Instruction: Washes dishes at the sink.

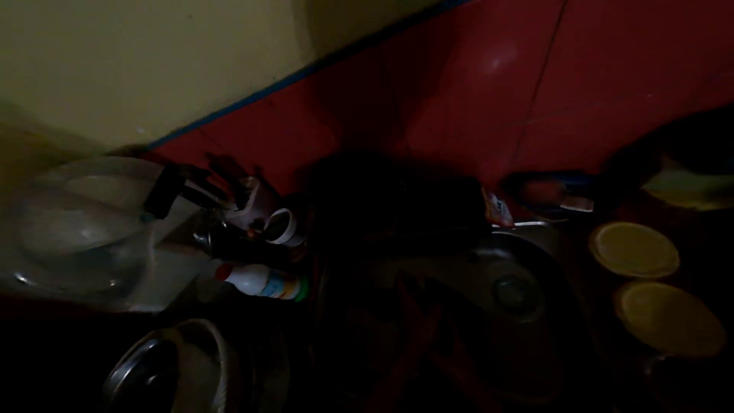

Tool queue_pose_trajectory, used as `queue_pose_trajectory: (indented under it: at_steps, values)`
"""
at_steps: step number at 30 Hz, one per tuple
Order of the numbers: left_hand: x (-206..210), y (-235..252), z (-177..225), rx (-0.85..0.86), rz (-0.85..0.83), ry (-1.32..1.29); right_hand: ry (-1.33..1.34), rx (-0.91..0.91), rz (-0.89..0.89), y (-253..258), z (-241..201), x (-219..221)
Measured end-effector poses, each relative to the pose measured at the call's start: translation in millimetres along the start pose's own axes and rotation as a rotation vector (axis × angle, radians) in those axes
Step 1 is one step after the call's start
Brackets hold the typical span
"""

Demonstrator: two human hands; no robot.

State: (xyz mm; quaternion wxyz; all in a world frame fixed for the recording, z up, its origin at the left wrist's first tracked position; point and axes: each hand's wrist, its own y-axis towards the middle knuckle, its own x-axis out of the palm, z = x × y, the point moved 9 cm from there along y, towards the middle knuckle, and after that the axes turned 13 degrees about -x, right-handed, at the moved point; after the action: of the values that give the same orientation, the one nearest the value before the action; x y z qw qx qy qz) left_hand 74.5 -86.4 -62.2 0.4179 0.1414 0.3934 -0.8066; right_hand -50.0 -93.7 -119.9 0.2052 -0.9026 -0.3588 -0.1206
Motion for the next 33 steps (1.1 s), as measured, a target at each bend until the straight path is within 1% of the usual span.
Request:
queue_pose_trajectory:
  at_steps: [2, 5, 7, 8, 9, 10, 11, 13, 14, 15, 16, 17, 19, 20, 21, 22, 23, 24, 25, 26, 27, 28, 29, 30, 32, 33]
  values:
    - [-10.8, 3.0, 4.9, -0.102, -0.021, -0.158, -0.01, -0.021, -0.025, 0.2, -7.3, 1.0]
    - [-11.9, 15.4, -6.7, -0.234, -0.184, -0.484, 0.062, 0.03, -0.068, -5.2, -9.7, 0.5]
    - [-4.0, 18.4, -11.3, -0.39, -0.337, -0.779, 0.246, 0.165, -0.073, -10.4, -5.2, 3.0]
    - [-1.5, 15.5, -8.7, -0.44, -0.39, -0.916, 0.323, 0.239, -0.097, -14.4, -7.3, 6.2]
    - [1.0, 13.2, -6.8, -0.483, -0.393, -1.017, 0.377, 0.309, -0.126, -19.5, -14.3, 9.5]
    - [-0.1, 10.9, -6.7, -0.486, -0.393, -1.027, 0.418, 0.344, -0.134, -22.2, -15.4, 11.7]
    - [-7.2, 6.5, -5.8, -0.424, -0.347, -0.923, 0.422, 0.328, -0.116, -20.6, -8.4, 13.2]
    - [-26.1, -5.7, -6.1, -0.224, -0.182, -0.506, 0.303, 0.219, -0.045, -12.4, 10.1, 14.0]
    - [-28.9, -9.2, -7.9, -0.191, -0.072, -0.338, 0.196, 0.16, -0.024, -9.0, 11.4, 13.0]
    - [-29.1, -12.2, -6.9, -0.175, -0.007, -0.186, 0.062, 0.088, -0.027, -4.2, 9.8, 11.8]
    - [-28.4, -11.3, -6.9, -0.161, 0.042, -0.103, -0.049, 0.004, -0.032, 1.9, 5.2, 11.5]
    - [-27.9, -9.7, -7.1, -0.14, 0.058, -0.055, -0.16, -0.054, -0.029, 6.2, -0.4, 11.3]
    - [-27.5, -16.1, -3.4, -0.096, 0.009, 0.061, -0.312, -0.138, -0.008, 10.3, -9.5, 10.7]
    - [-32.9, -28.9, 8.0, -0.077, -0.01, 0.123, -0.363, -0.175, -0.013, 11.7, -12.6, 10.6]
    - [-43.9, -48.4, 30.5, -0.111, -0.013, 0.206, -0.407, -0.2, -0.047, 14.0, -15.9, 11.1]
    - [-57.0, -67.3, 57.9, -0.217, -0.074, 0.288, -0.458, -0.218, -0.11, 16.9, -19.1, 11.6]
    - [-74.9, -69.2, 73.2, -0.059, 0.054, 0.309, -0.514, -0.218, -0.202, 20.3, -21.9, 11.8]
    - [-89.4, -61.4, 72.8, 0.223, 0.213, 0.291, -0.567, -0.216, -0.298, 24.5, -24.8, 11.7]
    - [-94.8, -54.5, 67.8, 0.093, 0.087, 0.377, -0.59, -0.215, -0.398, 29.5, -29.3, 12.9]
    - [-98.4, -45.7, 54.7, -0.018, -0.07, 0.408, -0.59, -0.231, -0.489, 34.6, -35.8, 15.2]
    - [-101.1, -42.0, 44.6, -0.021, -0.207, 0.447, -0.554, -0.263, -0.576, 40.1, -41.7, 18.2]
    - [-102.6, -43.2, 39.2, 0.037, -0.32, 0.528, -0.499, -0.292, -0.65, 45.0, -48.0, 21.3]
    - [-104.8, -45.8, 29.1, 0.064, -0.417, 0.541, -0.443, -0.316, -0.723, 48.6, -54.5, 24.7]
    - [-109.9, -50.2, 13.7, 0.011, -0.49, 0.451, -0.4, -0.327, -0.796, 50.5, -58.7, 28.0]
    - [-112.7, -59.3, -13.7, -0.185, -0.627, 0.235, -0.362, -0.329, -0.915, 52.7, -60.0, 36.6]
    - [-112.7, -61.7, -23.9, -0.249, -0.665, 0.223, -0.367, -0.327, -0.938, 53.9, -59.2, 40.6]
